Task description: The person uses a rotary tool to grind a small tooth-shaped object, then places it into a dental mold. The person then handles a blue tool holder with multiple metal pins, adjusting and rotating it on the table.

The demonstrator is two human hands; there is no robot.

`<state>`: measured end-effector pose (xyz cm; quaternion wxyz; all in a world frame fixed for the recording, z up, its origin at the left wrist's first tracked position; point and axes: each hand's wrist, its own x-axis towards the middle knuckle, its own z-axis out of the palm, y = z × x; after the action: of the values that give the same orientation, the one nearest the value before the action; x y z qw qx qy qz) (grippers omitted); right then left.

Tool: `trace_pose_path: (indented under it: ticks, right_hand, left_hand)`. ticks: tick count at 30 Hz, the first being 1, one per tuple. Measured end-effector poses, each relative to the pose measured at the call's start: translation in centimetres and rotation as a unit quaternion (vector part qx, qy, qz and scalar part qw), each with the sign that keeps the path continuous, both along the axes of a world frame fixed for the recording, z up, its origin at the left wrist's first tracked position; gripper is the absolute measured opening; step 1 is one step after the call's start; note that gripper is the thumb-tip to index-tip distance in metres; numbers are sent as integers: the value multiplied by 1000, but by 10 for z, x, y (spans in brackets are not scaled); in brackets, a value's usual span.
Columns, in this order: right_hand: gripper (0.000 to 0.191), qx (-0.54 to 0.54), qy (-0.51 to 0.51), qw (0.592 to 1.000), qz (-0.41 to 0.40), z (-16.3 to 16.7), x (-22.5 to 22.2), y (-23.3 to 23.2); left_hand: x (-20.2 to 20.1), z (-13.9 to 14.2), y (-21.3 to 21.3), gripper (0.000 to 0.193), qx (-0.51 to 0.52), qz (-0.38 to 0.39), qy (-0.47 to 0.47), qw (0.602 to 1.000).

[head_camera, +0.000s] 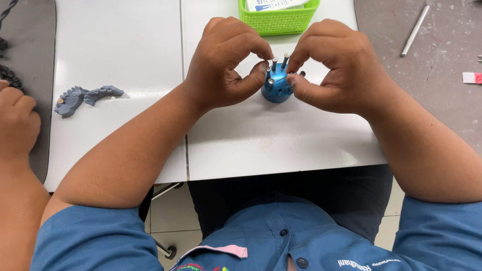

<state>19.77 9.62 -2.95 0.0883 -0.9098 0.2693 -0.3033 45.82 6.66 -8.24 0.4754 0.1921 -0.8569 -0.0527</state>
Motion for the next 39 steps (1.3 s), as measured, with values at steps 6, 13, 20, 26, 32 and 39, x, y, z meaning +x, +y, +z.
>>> trace_pose_path:
  ticks: [6,13,20,26,32,39]
  right_hand:
    - [13,-65,90,994,9,5,10,4]
    - [13,-84,118,989,8,6,10,3]
    - [11,-104,141,984,4,5,12,5]
    - [13,-108,143,984,13,3,14,5]
    - [14,-107,145,984,6,2,20,6]
    - [19,-98,112,989,-13,6,26,7]
  left_hand:
    - [1,2,1,14,7,-18,-34,999]
    - [-1,6,3,15,23,-26,-37,999]
    - [0,6,5,17,24,-30,-43,998]
    - [1,7,5,18,33,-33,-41,998]
    - [2,5,4,18,37,-40,-34,998]
    - [9,2,0,24,39,-41,-41,998]
